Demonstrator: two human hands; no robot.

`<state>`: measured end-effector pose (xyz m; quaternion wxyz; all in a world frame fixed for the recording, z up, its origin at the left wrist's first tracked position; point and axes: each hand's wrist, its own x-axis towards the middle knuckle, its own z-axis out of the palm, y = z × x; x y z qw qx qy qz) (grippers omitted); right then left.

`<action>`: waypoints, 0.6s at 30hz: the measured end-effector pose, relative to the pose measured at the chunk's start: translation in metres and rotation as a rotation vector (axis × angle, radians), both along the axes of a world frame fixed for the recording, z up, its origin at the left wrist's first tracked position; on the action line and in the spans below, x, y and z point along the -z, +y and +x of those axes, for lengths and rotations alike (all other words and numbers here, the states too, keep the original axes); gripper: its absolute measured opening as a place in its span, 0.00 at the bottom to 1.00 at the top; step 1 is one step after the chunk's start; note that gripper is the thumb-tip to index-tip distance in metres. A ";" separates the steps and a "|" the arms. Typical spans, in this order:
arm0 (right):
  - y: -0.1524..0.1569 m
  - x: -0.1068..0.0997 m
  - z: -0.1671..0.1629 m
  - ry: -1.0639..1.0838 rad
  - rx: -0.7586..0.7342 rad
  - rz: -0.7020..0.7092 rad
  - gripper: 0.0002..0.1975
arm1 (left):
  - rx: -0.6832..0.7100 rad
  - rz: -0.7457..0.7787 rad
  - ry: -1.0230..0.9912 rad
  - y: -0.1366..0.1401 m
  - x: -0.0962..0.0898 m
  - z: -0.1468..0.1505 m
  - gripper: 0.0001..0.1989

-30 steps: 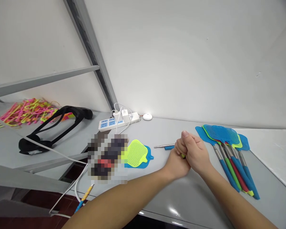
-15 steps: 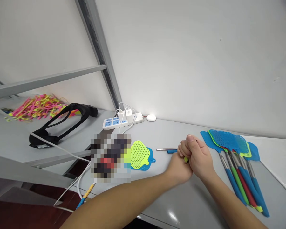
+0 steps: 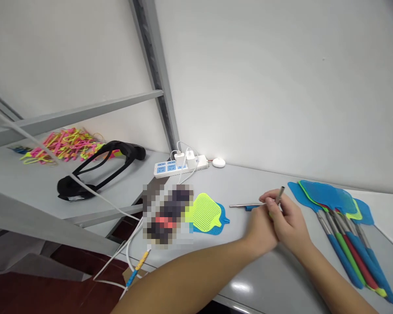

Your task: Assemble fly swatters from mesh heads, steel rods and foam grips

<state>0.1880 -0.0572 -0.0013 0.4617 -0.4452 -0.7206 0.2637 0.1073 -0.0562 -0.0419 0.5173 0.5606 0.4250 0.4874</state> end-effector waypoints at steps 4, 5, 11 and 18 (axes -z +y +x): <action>0.005 0.012 0.001 0.086 0.015 0.024 0.13 | -0.048 0.041 0.036 -0.003 -0.005 -0.003 0.11; 0.004 0.013 0.000 0.137 0.032 0.044 0.13 | -0.051 0.078 0.037 -0.005 -0.007 -0.004 0.11; -0.009 -0.014 -0.008 0.338 0.376 0.104 0.10 | -0.023 0.394 0.362 -0.005 -0.018 -0.012 0.19; -0.002 -0.033 0.012 0.394 0.293 -0.004 0.14 | -0.030 0.632 0.933 -0.021 -0.056 -0.064 0.11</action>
